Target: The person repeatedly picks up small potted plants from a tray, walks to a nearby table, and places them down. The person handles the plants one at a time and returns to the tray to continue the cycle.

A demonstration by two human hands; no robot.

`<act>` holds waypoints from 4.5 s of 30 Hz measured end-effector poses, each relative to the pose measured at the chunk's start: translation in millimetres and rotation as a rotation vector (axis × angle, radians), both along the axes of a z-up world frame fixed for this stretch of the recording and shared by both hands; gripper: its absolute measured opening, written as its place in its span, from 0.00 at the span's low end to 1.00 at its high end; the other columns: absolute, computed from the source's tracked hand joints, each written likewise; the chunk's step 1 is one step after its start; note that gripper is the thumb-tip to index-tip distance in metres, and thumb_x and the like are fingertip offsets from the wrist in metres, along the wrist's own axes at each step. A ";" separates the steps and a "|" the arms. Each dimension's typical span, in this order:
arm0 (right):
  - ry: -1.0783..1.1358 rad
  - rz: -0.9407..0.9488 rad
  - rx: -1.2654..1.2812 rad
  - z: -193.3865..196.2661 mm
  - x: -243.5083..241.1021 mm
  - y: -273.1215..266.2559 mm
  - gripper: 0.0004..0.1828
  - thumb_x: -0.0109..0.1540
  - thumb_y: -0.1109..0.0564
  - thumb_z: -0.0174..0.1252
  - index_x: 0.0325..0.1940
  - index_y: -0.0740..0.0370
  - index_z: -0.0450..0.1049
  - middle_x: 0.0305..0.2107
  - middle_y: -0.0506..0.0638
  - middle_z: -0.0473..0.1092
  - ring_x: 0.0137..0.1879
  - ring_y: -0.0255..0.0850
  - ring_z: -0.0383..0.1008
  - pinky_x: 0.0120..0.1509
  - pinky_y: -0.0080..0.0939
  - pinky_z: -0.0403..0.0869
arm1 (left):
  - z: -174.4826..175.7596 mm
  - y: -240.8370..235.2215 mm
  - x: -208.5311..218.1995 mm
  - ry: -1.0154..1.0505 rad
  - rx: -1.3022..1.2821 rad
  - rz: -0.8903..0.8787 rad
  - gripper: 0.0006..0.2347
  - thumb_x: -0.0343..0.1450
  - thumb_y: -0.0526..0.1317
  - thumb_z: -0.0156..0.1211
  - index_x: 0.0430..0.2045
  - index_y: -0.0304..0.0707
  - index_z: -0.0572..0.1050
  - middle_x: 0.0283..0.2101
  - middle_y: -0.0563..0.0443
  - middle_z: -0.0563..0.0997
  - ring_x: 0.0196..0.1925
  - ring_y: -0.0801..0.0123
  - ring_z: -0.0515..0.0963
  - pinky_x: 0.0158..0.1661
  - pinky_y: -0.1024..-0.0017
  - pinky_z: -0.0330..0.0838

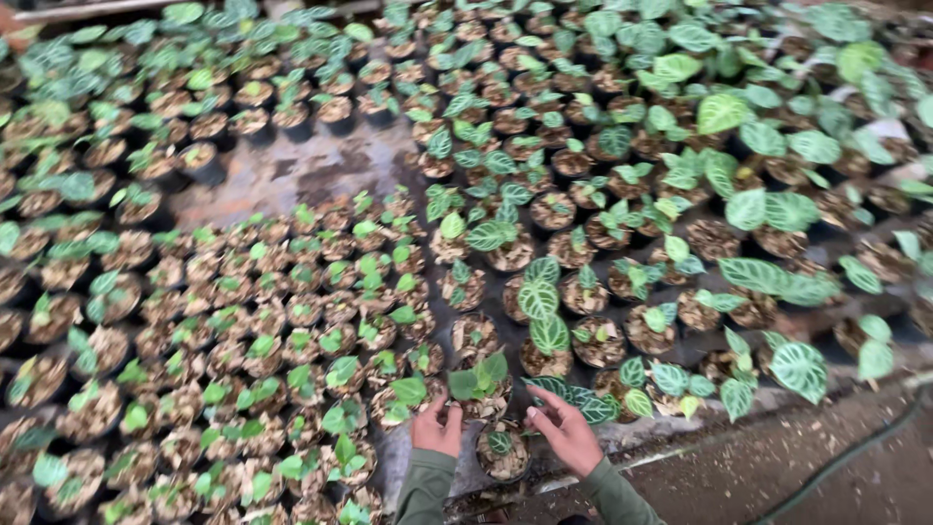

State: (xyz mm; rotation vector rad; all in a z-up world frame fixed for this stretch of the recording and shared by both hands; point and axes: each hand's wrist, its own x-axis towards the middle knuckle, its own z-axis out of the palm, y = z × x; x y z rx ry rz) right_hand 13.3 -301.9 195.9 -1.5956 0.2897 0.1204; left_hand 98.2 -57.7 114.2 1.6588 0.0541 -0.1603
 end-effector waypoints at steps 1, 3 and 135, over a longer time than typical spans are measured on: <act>-0.006 -0.042 0.026 0.2 -5.1 -5.8 0.28 0.67 0.54 0.55 0.72 0.59 0.64 0.33 0.49 0.77 0.41 0.35 0.76 0.48 0.39 0.77 | 3.1 -12.3 -0.5 0.026 0.005 -0.017 0.17 0.70 0.36 0.61 0.52 0.25 0.77 0.25 0.47 0.85 0.22 0.70 0.84 0.24 0.71 0.78; -0.021 -0.134 0.081 -0.4 -18.8 -16.8 0.28 0.68 0.53 0.52 0.73 0.60 0.64 0.33 0.50 0.76 0.40 0.35 0.76 0.46 0.38 0.76 | 9.1 -38.1 -4.6 0.038 -0.060 -0.082 0.16 0.70 0.36 0.61 0.50 0.25 0.78 0.25 0.48 0.84 0.22 0.71 0.84 0.24 0.72 0.78; 0.235 -3.085 -0.034 35.6 -882.2 -114.0 0.12 0.66 0.56 0.59 0.43 0.68 0.81 0.33 0.49 0.79 0.40 0.32 0.76 0.48 0.33 0.75 | -115.6 -677.0 -1048.2 0.394 0.376 -2.520 0.23 0.74 0.32 0.57 0.66 0.37 0.62 0.33 0.42 0.85 0.25 0.67 0.84 0.26 0.70 0.76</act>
